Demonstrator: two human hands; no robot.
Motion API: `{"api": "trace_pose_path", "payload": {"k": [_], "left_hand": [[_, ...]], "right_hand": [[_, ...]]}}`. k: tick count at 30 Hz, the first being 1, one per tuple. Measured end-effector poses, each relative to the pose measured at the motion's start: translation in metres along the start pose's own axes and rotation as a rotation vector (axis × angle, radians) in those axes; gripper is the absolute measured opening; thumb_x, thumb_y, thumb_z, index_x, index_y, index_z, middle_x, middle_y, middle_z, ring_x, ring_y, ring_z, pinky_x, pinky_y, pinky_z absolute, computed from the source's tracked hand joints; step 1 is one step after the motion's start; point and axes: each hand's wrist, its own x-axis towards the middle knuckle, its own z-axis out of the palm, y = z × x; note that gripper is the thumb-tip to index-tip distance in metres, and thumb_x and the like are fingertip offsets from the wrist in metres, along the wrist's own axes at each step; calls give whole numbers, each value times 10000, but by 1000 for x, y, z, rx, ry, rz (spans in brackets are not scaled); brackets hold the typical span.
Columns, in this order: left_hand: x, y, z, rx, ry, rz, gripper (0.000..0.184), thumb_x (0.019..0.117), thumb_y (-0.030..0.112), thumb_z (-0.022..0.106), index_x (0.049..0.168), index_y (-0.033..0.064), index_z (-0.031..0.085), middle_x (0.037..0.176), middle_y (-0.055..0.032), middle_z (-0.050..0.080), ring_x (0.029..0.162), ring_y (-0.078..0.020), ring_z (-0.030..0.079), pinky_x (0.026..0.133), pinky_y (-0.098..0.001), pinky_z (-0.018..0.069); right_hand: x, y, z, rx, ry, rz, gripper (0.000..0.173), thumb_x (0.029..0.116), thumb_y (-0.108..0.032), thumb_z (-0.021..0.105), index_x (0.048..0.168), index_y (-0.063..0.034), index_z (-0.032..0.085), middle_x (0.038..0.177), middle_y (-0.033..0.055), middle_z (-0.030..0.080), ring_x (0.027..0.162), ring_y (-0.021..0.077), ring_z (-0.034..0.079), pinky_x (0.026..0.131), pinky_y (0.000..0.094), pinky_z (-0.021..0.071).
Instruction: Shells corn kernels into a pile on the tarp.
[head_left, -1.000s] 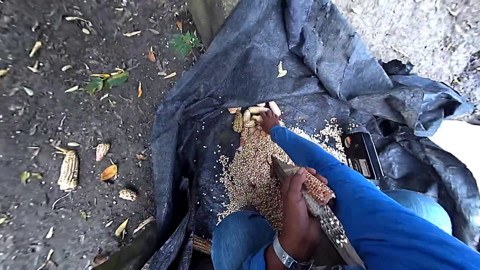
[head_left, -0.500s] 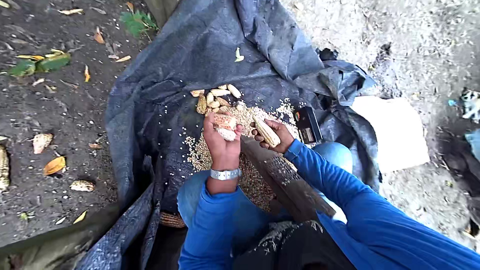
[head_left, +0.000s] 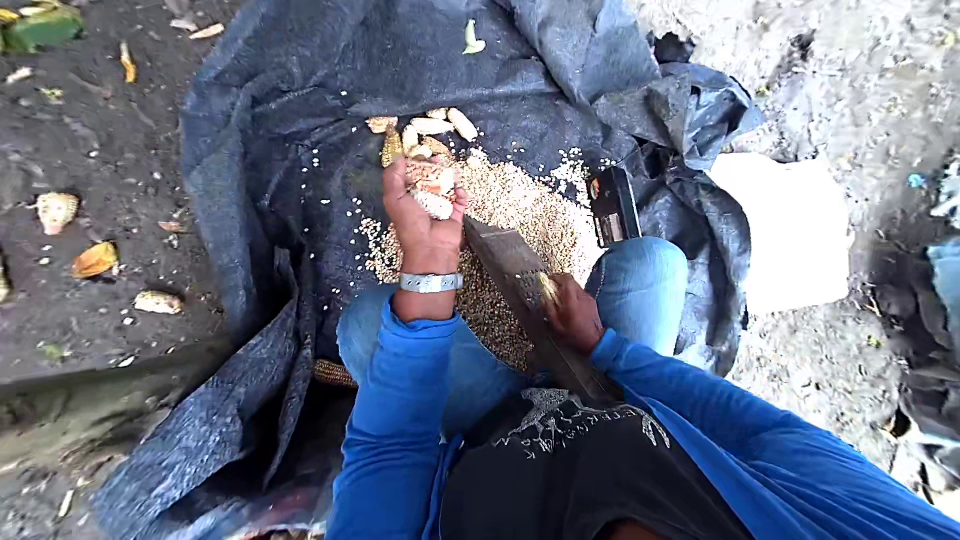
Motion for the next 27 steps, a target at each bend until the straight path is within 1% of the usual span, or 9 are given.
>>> {"api": "trace_pose_path", "payload": {"k": [2, 6, 12, 14, 17, 19, 21, 24, 27], "left_hand": [[24, -4, 3, -69, 109, 26, 361, 1078, 420, 345, 982, 164, 581, 853, -32, 642, 642, -146, 619, 536, -289, 535], [25, -9, 0, -35, 156, 87, 375, 1087, 410, 338, 1021, 126, 572, 833, -50, 631, 582, -149, 588, 464, -285, 505], [-161, 11, -72, 466, 65, 338, 354, 1084, 389, 405, 1189, 121, 611, 766, -84, 645, 536, -131, 594, 472, -253, 511], [-219, 23, -106, 741, 223, 427, 289, 1064, 307, 489, 1231, 119, 631, 862, -87, 681, 626, -144, 636, 568, -302, 569], [-295, 38, -167, 1289, 735, 420, 319, 1056, 310, 550, 1250, 71, 634, 863, -125, 682, 632, -211, 637, 592, -418, 569], [-328, 39, -212, 1576, 1135, 311, 460, 1055, 450, 523, 1206, 43, 675, 878, -207, 700, 754, -391, 680, 692, -629, 543], [-342, 25, -255, 1643, 1397, 347, 536, 1037, 497, 524, 1186, 19, 715, 1069, -271, 703, 1049, -497, 650, 917, -714, 464], [-341, -11, -307, 1752, 1452, 615, 496, 1011, 461, 507, 1303, 102, 686, 1419, -249, 556, 1358, -525, 435, 1101, -715, 298], [-337, -13, -311, 1820, 1449, 605, 497, 999, 449, 502, 1346, 135, 669, 1470, -200, 551, 1403, -506, 415, 1123, -711, 277]], "right_hand": [[27, 3, 16, 1, -88, 86, 478, 1026, -254, 534, 1346, 101, 535, 1114, 286, 689, 980, 447, 709, 836, 592, 576], [94, 14, 48, -58, -263, 246, 532, 1048, -288, 531, 1460, 38, 449, 1269, 320, 623, 1170, 488, 630, 986, 643, 492], [106, 13, 46, -37, -347, 162, 569, 1066, -351, 469, 1529, -23, 420, 1377, 305, 590, 1245, 483, 601, 1037, 655, 454], [103, 12, 40, -7, -336, 193, 569, 1076, -348, 439, 1546, -31, 393, 1336, 319, 610, 1211, 501, 614, 1011, 667, 457], [102, 14, 37, 57, -331, 235, 568, 1078, -350, 439, 1548, -34, 390, 1320, 329, 612, 1213, 512, 607, 1015, 670, 446], [103, 12, 34, 67, -336, 253, 561, 1079, -350, 440, 1545, -41, 395, 1319, 321, 617, 1223, 503, 603, 1022, 665, 440], [103, 11, 31, 77, -336, 260, 566, 1081, -355, 441, 1549, -40, 391, 1328, 325, 611, 1238, 506, 594, 1032, 664, 433], [101, 14, 27, 221, -280, 253, 577, 1086, -330, 458, 1540, 17, 377, 1387, 348, 557, 1309, 484, 548, 1097, 621, 402], [87, 14, 18, 771, -108, 443, 527, 1094, -247, 462, 1546, 5, 364, 1461, 240, 523, 1332, 299, 538, 1115, 454, 440]]}}
